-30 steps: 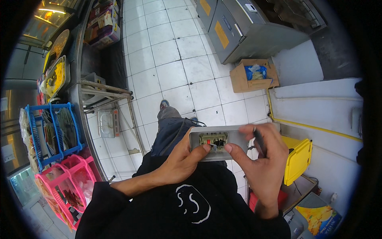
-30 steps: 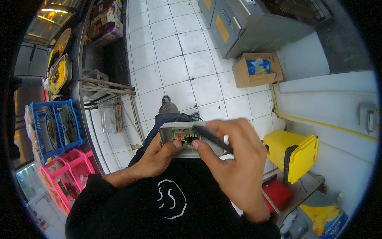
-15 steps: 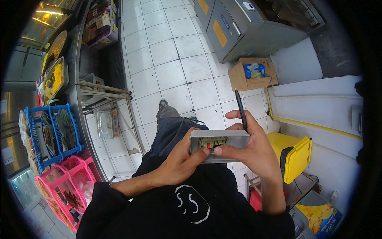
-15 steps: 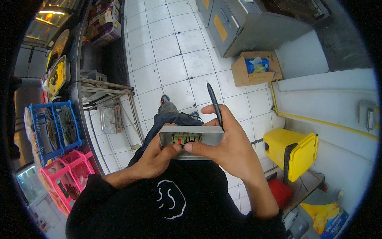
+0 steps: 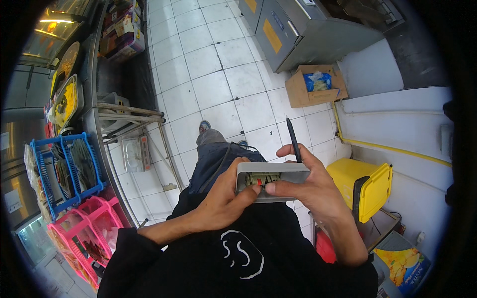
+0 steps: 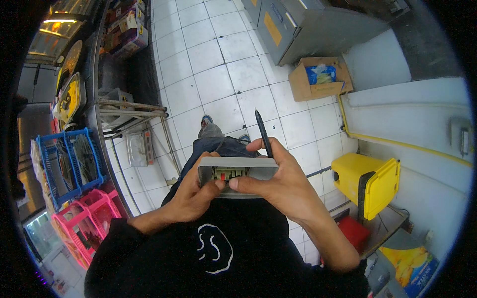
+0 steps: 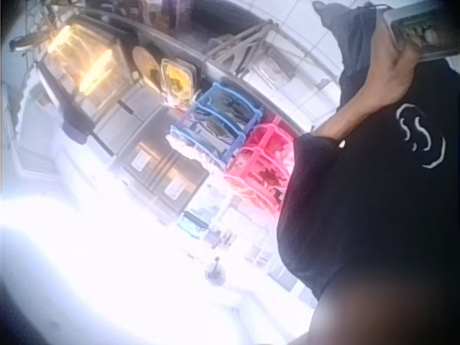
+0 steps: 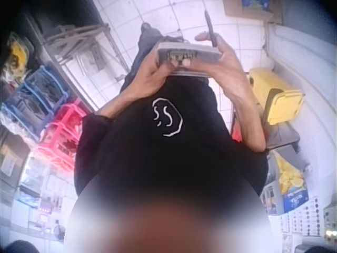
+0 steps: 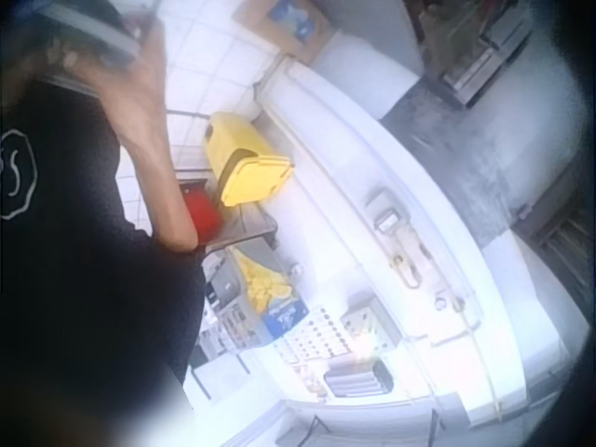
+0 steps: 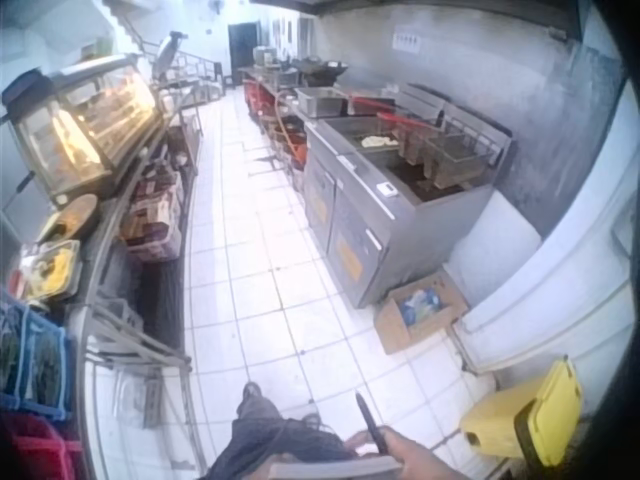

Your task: The person holds a small grey plastic housing containing a circuit board and uses a black pen-like tool to press and adjust internal components. The person repeatedly repositions the housing and applies pressure to different points inside the assembly.

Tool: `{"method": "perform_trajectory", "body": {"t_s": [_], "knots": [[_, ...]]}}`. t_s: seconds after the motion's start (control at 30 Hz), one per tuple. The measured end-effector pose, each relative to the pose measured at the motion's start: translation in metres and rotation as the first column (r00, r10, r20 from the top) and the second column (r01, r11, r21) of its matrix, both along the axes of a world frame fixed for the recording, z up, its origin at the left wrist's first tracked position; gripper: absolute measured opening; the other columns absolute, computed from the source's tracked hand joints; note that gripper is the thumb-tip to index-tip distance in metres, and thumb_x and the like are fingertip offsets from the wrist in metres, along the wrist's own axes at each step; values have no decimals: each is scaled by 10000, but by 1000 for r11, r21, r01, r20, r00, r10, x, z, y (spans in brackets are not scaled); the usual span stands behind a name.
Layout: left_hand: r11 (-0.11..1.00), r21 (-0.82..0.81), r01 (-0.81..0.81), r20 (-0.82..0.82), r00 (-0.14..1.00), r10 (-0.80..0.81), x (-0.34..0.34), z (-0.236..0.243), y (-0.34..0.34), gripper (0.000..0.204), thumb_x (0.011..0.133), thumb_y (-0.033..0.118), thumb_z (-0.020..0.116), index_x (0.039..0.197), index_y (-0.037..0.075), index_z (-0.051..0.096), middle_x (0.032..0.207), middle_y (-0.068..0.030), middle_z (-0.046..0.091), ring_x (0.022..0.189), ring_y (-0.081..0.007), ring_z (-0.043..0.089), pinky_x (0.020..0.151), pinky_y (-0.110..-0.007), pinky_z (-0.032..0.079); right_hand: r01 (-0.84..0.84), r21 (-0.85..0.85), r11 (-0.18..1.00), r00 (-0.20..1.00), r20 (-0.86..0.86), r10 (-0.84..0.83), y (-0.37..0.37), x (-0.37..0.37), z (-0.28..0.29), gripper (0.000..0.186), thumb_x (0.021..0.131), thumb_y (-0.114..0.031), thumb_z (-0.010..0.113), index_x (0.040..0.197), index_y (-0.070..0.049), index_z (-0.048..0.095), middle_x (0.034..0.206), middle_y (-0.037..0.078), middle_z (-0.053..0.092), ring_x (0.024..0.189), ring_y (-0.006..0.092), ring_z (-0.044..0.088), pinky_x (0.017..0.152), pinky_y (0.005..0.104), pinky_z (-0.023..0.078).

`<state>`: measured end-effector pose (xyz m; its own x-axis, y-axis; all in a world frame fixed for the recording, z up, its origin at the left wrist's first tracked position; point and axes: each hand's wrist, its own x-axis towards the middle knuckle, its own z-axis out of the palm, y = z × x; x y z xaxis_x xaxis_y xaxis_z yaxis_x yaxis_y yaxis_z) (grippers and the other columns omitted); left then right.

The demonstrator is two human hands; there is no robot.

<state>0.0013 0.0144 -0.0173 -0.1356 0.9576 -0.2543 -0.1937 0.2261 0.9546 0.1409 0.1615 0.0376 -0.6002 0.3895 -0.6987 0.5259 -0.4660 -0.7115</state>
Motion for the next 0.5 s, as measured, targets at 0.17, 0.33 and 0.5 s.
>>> {"method": "perform_trajectory", "body": {"t_s": [0.17,0.33,0.5], "knots": [[999,-16,36,-13,999,-36,-1,-1,1,238,984,148,516,1141,-9,430,967,-96,525,900,-144,520,795,-319,452,34,-61,998,999,20,-33,-1,1,-1,523,745,-141,837,1128,-90,485,1014,137,633,977,223,634,796,337,515],[997,-67,43,6,999,-42,1,-5,1,234,990,161,510,1135,-7,436,954,-87,515,885,-138,513,774,-317,451,97,-118,988,995,41,-93,-3,1,-5,506,748,-98,828,1107,-81,471,1004,147,626,971,215,634,784,317,517],[998,-45,40,58,998,-38,4,-9,0,222,994,162,504,1132,0,444,953,-72,503,876,-129,498,774,-312,443,109,-113,988,993,67,-102,-6,4,-9,506,749,-93,830,1097,-90,463,1003,135,626,961,205,635,770,296,524]]}}
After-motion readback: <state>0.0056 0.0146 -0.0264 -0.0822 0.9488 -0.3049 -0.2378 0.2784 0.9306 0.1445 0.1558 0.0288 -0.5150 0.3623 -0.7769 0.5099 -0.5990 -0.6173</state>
